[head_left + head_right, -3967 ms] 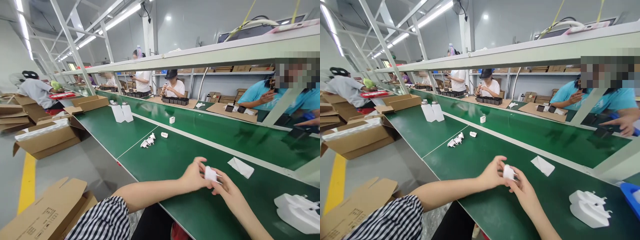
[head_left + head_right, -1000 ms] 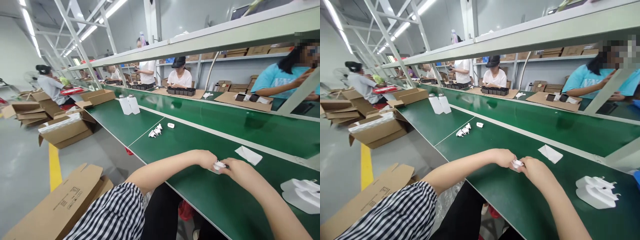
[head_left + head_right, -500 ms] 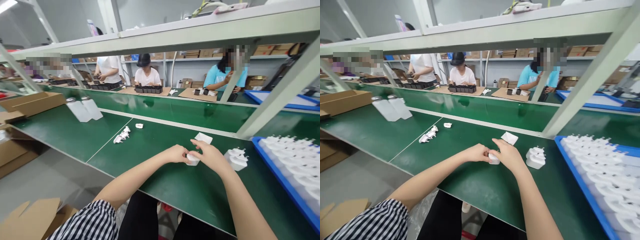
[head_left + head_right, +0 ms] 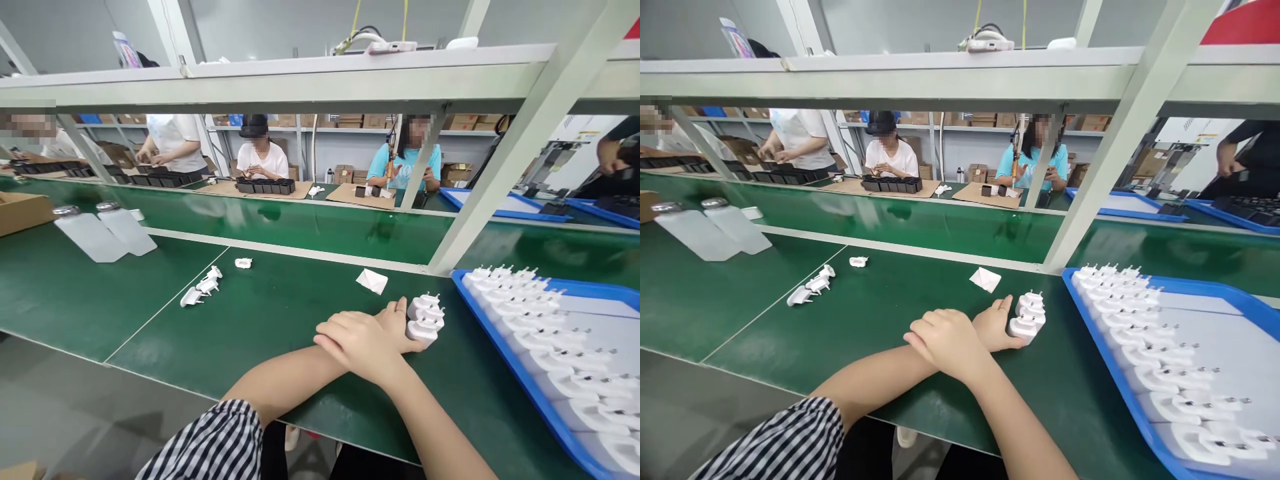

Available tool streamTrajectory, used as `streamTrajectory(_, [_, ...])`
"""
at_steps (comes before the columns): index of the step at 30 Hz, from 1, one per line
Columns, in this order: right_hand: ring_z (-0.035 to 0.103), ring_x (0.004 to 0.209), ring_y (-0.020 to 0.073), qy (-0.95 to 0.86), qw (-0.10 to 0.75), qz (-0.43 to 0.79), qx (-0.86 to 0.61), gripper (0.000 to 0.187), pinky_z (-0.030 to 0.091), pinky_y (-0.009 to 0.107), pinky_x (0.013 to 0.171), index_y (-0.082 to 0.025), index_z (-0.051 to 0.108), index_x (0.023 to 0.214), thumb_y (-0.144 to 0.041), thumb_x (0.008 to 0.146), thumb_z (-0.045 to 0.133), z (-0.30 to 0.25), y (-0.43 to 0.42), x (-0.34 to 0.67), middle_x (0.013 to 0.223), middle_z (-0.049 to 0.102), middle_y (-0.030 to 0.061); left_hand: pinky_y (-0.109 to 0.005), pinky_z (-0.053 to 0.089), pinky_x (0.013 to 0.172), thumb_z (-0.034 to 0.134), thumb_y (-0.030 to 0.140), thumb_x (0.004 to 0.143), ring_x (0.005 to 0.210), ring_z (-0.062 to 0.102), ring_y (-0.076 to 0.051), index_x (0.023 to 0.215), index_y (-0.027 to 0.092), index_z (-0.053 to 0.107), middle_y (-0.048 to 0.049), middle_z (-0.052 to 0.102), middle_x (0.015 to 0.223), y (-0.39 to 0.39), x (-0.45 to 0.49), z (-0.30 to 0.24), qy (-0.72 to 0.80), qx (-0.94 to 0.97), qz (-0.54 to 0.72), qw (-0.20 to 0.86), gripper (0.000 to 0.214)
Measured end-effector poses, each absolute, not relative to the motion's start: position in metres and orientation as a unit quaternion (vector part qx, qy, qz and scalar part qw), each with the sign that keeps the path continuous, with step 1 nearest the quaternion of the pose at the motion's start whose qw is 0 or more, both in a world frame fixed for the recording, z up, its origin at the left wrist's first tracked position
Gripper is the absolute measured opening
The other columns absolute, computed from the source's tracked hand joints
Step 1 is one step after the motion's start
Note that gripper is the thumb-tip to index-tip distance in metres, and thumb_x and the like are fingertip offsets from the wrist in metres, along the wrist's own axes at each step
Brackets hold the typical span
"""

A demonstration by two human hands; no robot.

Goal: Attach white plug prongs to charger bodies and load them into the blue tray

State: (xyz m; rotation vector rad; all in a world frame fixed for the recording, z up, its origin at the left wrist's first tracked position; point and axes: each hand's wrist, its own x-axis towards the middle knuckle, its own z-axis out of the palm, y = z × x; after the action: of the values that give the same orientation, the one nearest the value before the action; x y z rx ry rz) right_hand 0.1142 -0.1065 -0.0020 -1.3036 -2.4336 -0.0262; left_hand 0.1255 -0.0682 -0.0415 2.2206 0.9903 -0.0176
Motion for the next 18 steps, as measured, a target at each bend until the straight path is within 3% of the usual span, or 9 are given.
streamTrajectory(5, [0.054, 0.066, 0.0136, -0.877, 0.153, 0.006, -0.455, 0.029, 0.04, 0.025, 0.06, -0.021, 0.056, 0.077, -0.023, 0.082, 0.028, 0.001, -0.108, 0.113, 0.068, 0.059, 0.0013, -0.032, 0.037, 0.08, 0.057, 0.052, 0.05, 0.1, 0.04, -0.025, 0.123, 0.015, 0.005, -0.0128, 0.032, 0.118, -0.067, 0.136, -0.04, 0.365, 0.86, 0.04, 0.355, 0.097])
streamTrajectory(9, [0.055, 0.065, 0.0144, -0.877, 0.187, 0.0, -0.442, 0.027, 0.041, 0.025, 0.06, -0.02, 0.057, 0.074, -0.023, 0.081, 0.031, -0.006, -0.106, 0.112, 0.068, 0.061, 0.0013, -0.035, 0.039, 0.076, 0.058, 0.054, 0.047, 0.096, 0.042, -0.029, 0.124, 0.015, 0.006, -0.0151, 0.034, 0.117, -0.075, 0.141, -0.037, 0.378, 0.841, 0.073, 0.38, 0.101])
streamTrajectory(11, [0.055, 0.062, 0.0145, -0.879, 0.209, -0.014, -0.429, 0.029, 0.042, 0.026, 0.057, -0.02, 0.057, 0.072, -0.022, 0.081, 0.03, -0.01, -0.103, 0.113, 0.066, 0.061, 0.0014, -0.036, 0.04, 0.073, 0.057, 0.05, 0.054, 0.093, 0.043, -0.029, 0.123, 0.017, 0.014, -0.0146, 0.038, 0.114, -0.075, 0.139, -0.038, 0.411, 0.827, 0.078, 0.376, 0.088])
streamTrajectory(15, [0.056, 0.059, 0.0146, -0.889, 0.237, -0.035, -0.392, 0.033, 0.043, 0.026, 0.054, -0.022, 0.058, 0.07, -0.022, 0.081, 0.027, -0.014, -0.096, 0.114, 0.064, 0.062, 0.0018, -0.038, 0.039, 0.07, 0.038, 0.037, 0.074, 0.091, 0.044, -0.028, 0.116, 0.02, 0.032, -0.012, 0.046, 0.105, -0.058, 0.102, -0.043, 0.513, 0.794, 0.071, 0.32, 0.046])
streamTrajectory(18, [0.058, 0.064, 0.0144, -0.891, 0.265, -0.038, -0.365, 0.03, 0.044, 0.025, 0.059, -0.021, 0.059, 0.072, -0.022, 0.081, 0.029, -0.016, -0.096, 0.113, 0.069, 0.063, 0.0017, -0.037, 0.039, 0.073, 0.044, 0.037, 0.071, 0.096, 0.041, -0.025, 0.117, 0.024, 0.027, -0.0078, 0.039, 0.111, -0.03, 0.037, -0.041, 0.541, 0.802, 0.081, 0.238, 0.05])
